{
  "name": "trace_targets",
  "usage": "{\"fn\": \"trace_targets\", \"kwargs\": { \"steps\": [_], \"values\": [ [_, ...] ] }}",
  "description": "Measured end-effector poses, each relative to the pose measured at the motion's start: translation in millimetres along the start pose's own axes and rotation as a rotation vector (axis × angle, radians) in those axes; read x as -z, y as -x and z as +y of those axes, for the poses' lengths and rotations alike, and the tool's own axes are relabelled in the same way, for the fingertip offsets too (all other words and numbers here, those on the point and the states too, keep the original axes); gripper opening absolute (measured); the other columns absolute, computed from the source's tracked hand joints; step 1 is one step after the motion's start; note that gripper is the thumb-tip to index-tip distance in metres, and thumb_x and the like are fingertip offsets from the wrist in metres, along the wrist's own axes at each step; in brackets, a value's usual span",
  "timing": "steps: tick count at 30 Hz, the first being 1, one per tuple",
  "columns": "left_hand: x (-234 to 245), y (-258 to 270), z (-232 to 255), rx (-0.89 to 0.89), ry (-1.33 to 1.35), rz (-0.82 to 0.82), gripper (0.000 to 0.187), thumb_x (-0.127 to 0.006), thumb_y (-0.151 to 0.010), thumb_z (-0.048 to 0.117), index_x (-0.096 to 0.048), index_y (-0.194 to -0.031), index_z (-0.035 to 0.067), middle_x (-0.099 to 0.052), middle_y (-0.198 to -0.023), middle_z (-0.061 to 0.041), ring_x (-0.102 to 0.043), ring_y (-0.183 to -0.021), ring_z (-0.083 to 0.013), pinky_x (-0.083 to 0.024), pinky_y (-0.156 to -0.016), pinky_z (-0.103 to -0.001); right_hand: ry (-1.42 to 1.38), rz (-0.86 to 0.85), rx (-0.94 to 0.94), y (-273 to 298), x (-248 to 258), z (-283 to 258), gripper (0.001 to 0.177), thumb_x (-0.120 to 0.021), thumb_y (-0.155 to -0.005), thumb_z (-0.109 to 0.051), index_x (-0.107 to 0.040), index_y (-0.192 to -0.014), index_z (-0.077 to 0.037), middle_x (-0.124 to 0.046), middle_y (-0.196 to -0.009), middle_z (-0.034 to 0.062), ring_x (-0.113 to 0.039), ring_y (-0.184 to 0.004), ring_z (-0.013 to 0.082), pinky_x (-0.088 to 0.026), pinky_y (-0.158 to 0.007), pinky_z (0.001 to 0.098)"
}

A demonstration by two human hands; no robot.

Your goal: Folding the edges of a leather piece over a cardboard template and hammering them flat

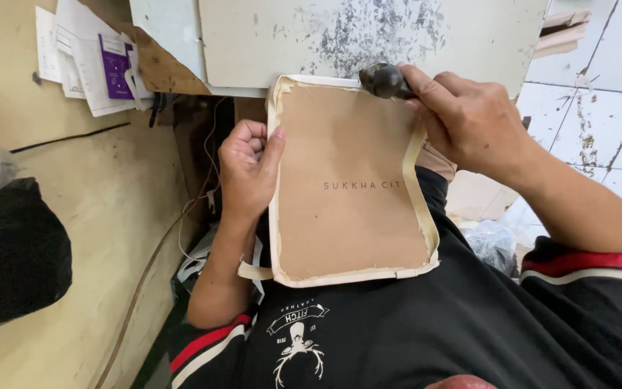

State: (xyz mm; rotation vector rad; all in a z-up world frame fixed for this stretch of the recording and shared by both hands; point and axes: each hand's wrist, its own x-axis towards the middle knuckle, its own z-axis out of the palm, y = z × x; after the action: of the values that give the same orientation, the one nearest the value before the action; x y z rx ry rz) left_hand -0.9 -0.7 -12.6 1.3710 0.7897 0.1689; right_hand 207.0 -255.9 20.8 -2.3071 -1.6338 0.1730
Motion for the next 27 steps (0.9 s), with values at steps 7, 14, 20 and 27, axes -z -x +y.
{"fn": "trace_targets", "kwargs": {
  "steps": [7,14,20,27],
  "values": [
    [3.0,-4.8,-9.0,-0.041,-0.039,-0.017,0.02,-0.069,-0.1,0.019,-0.055,-0.087,0.011,-0.055,-0.065,0.005,-0.042,-0.056,0.0004,-0.034,-0.048,-0.02,-0.018,-0.015,0.059,-31.4,-16.6,-18.6,0.049,-0.058,-0.115,-0.018,-0.046,-0.159,0.0,-0.058,-0.09,0.0127,-0.057,-0.069,0.0318,-0.046,-0.05,0.0439],
    [3.1,-5.5,-7.1,0.004,0.005,-0.015,0.022,-0.069,-0.098,0.022,-0.056,-0.085,0.01,-0.061,-0.069,0.001,-0.049,-0.06,-0.0011,-0.041,-0.051,-0.021,-0.265,0.099,0.044,-58.1,-14.9,-27.0,0.043,-0.057,-0.116,-0.01,-0.049,-0.155,0.007,-0.061,-0.088,0.0171,-0.051,-0.062,0.0279,-0.047,-0.053,0.0403],
    [2.0,-6.5,-6.1,0.016,0.057,-0.012,0.023,-0.069,-0.098,0.021,-0.055,-0.084,0.011,-0.062,-0.068,0.001,-0.049,-0.058,-0.0011,-0.039,-0.049,-0.021,-0.213,0.047,0.128,-73.4,-10.5,-35.4,0.043,-0.061,-0.116,-0.011,-0.052,-0.156,0.002,-0.054,-0.08,0.0109,-0.048,-0.056,0.0256,-0.037,-0.047,0.0392],
    [3.8,-10.6,-3.8,-0.019,0.001,-0.036,0.023,-0.069,-0.098,0.023,-0.055,-0.085,0.011,-0.061,-0.069,0.002,-0.048,-0.06,-0.0008,-0.039,-0.052,-0.021,-0.111,0.064,0.09,-75.2,-3.4,-36.5,0.041,-0.058,-0.116,-0.019,-0.055,-0.153,-0.002,-0.063,-0.089,0.0116,-0.057,-0.062,0.0288,-0.042,-0.046,0.0403]
  ]
}}
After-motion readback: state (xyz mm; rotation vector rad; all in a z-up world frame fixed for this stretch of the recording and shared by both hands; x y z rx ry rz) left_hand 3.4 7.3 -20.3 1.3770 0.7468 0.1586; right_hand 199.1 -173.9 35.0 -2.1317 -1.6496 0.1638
